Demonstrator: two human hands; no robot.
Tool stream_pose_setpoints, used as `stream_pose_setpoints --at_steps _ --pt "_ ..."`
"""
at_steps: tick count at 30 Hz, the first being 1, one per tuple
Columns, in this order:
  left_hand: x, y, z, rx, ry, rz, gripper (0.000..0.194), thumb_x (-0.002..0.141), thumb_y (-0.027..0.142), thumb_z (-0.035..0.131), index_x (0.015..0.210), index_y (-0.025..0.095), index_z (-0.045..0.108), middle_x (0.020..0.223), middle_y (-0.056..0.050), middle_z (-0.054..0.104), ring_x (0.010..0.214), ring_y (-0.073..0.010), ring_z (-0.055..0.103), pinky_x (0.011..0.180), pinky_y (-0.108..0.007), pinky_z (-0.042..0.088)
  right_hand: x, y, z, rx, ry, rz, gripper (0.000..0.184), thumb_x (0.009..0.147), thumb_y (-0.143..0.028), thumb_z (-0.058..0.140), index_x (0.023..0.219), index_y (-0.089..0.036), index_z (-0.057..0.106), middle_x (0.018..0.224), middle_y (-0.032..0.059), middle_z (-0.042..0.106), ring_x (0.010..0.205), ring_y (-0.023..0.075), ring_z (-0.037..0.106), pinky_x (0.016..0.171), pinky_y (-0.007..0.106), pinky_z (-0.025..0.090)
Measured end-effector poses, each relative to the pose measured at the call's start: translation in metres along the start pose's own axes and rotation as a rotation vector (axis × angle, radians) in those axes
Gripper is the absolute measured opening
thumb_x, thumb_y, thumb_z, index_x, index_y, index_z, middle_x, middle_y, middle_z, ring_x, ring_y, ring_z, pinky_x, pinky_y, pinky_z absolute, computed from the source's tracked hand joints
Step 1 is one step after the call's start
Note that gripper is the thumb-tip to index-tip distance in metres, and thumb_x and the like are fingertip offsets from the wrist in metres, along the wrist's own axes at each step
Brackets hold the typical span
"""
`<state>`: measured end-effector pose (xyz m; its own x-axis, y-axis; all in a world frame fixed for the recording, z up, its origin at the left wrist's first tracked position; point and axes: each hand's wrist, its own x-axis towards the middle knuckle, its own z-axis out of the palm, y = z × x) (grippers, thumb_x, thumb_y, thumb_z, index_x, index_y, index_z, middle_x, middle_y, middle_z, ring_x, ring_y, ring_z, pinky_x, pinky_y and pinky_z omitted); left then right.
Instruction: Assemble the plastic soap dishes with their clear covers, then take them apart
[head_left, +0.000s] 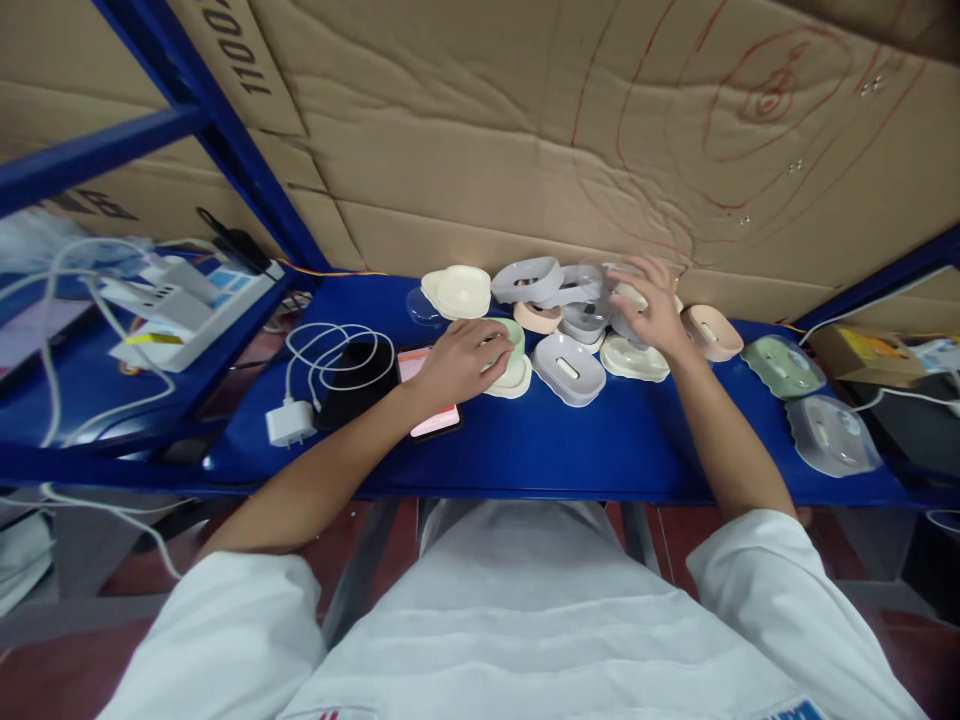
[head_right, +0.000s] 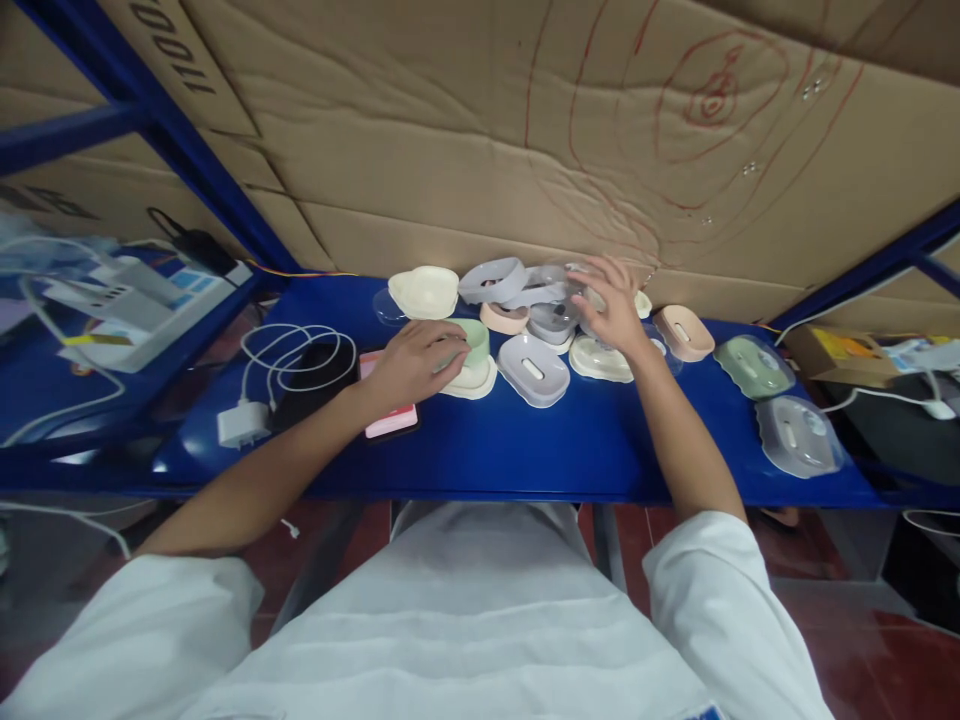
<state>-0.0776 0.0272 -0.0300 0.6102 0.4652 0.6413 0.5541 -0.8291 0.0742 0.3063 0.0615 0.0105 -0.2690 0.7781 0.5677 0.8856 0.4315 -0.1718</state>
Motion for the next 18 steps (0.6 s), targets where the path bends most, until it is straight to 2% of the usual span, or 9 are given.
stream_pose_setpoints --at_steps 2,5,8,10,14,16,18 --pt "0.000 0.001 0.000 0.021 0.004 0.021 0.021 0.109 0.023 0.055 0.106 0.020 0.075 0.116 -0.011 0.079 0.105 -0.0268 0.076 0.096 -0.044 0.059 0.007 0.003 0.001 -0.028 -0.034 0.052 0.046 0.109 -0.053 0.055 0.144 -0.027 0.071 0.172 0.0110 0.048 0.162 0.0348 0.034 0.131 0.064 0.023" --pt "0.000 0.003 0.000 0.024 0.001 0.054 0.022 0.109 0.022 0.055 0.103 0.019 0.076 0.113 -0.011 0.079 0.103 -0.0264 0.076 0.093 -0.042 0.059 0.001 0.008 -0.007 -0.103 0.042 0.142 0.051 0.107 -0.053 0.058 0.152 -0.030 0.065 0.176 0.0112 0.042 0.163 0.0359 0.033 0.130 0.064 0.024" --pt "-0.001 0.004 0.000 0.019 -0.040 0.069 0.022 0.108 0.021 0.056 0.100 0.020 0.076 0.115 -0.011 0.078 0.107 -0.0271 0.076 0.091 -0.042 0.059 -0.024 0.019 -0.020 -0.200 0.092 0.222 0.048 0.109 -0.051 0.050 0.149 -0.031 0.066 0.172 0.0110 0.047 0.159 0.0338 0.039 0.128 0.059 0.029" --pt "-0.002 0.005 0.001 0.021 -0.058 0.075 0.023 0.108 0.021 0.055 0.099 0.020 0.077 0.117 -0.011 0.078 0.109 -0.0274 0.076 0.091 -0.042 0.058 -0.045 0.035 -0.027 -0.268 0.092 0.364 0.048 0.110 -0.046 0.040 0.144 -0.027 0.068 0.164 0.0136 0.056 0.153 0.0330 0.047 0.125 0.056 0.034" --pt "-0.003 0.005 0.003 -0.014 -0.073 0.050 0.023 0.107 0.022 0.056 0.099 0.022 0.078 0.118 -0.010 0.078 0.109 -0.0276 0.075 0.093 -0.044 0.059 -0.083 0.081 -0.028 -0.422 -0.073 0.686 0.053 0.107 -0.039 0.037 0.148 -0.018 0.064 0.150 0.0196 0.066 0.139 0.0347 0.059 0.114 0.053 0.045" --pt "-0.003 0.005 0.003 -0.034 -0.082 0.038 0.023 0.106 0.022 0.057 0.098 0.022 0.078 0.118 -0.010 0.078 0.109 -0.0277 0.075 0.093 -0.045 0.059 -0.094 0.102 -0.025 -0.490 -0.138 0.761 0.057 0.105 -0.042 0.040 0.148 -0.014 0.063 0.149 0.0243 0.066 0.136 0.0391 0.060 0.112 0.058 0.046" --pt "-0.003 0.005 0.002 -0.026 -0.083 0.042 0.023 0.106 0.022 0.057 0.098 0.022 0.078 0.117 -0.011 0.078 0.106 -0.0275 0.075 0.092 -0.044 0.059 -0.101 0.116 -0.023 -0.524 -0.161 0.776 0.058 0.104 -0.042 0.039 0.144 -0.008 0.065 0.142 0.0296 0.068 0.132 0.0437 0.061 0.109 0.066 0.045"
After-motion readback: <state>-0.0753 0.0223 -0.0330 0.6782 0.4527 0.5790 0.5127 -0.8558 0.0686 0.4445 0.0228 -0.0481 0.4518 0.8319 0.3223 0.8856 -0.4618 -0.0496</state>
